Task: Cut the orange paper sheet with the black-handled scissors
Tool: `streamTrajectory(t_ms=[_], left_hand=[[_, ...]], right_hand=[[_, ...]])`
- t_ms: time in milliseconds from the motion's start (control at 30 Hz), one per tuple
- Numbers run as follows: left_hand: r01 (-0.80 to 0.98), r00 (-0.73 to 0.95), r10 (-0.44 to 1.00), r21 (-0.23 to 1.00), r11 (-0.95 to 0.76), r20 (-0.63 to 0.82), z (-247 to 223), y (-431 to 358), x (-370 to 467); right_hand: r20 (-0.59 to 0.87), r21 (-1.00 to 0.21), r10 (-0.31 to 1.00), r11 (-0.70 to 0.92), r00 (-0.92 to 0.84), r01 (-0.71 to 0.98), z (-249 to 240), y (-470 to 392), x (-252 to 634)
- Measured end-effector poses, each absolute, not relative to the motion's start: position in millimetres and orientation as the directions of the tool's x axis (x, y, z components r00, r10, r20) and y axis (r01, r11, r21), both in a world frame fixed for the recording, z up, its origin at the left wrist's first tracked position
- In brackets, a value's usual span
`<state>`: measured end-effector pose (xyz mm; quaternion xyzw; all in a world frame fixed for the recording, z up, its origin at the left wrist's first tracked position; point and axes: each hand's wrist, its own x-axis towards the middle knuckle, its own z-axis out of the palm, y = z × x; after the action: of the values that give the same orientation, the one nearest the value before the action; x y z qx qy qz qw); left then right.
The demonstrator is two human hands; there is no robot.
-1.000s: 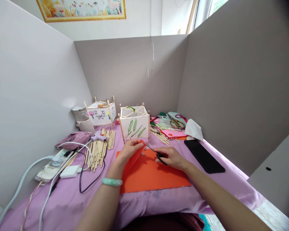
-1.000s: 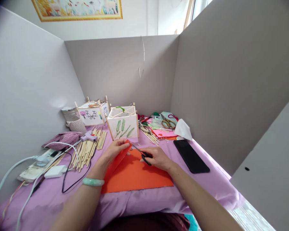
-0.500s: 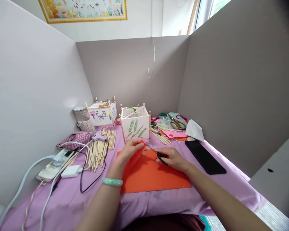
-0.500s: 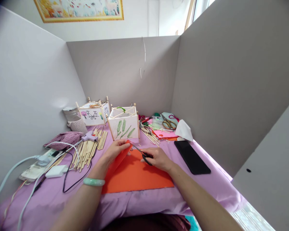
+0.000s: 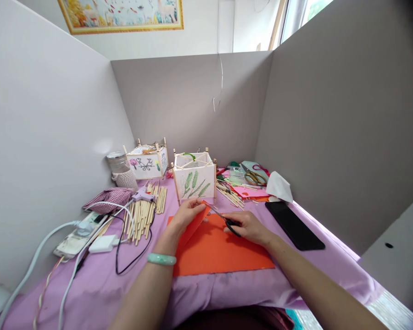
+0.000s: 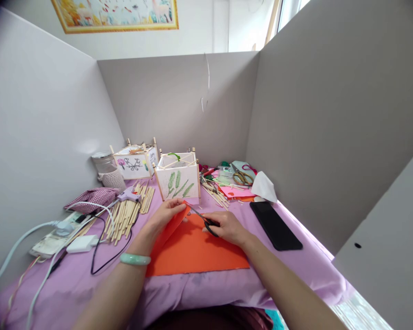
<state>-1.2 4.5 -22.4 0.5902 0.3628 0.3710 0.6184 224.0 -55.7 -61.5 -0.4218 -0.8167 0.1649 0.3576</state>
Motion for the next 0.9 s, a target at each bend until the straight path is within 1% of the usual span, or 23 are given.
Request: streamTrajectory(t_ms=[300,567,900], left_hand=[[-0.024,0.472,0.882,1.0,0.018,-0.004,-21.7,3.1,-2.0],[-0.003,0.479,0.878,1.0,-0.024,0.022,-28.8,9.0,-1.3],[0.016,0.473,0.881,1.0,-0.026,0.015,-28.4,9.1,-1.4]], right_hand=[[0.446,-0.539,0.807,0.588,-0.388,0.603,-60.1,-56.9,223.4],[0.446,-0.514,0.804,0.59,-0.394,0.623,-58.9,-56.4,221.9],[0.473,-0.496,0.78,0.621,-0.41,0.608,-61.0,-54.8,224.0]])
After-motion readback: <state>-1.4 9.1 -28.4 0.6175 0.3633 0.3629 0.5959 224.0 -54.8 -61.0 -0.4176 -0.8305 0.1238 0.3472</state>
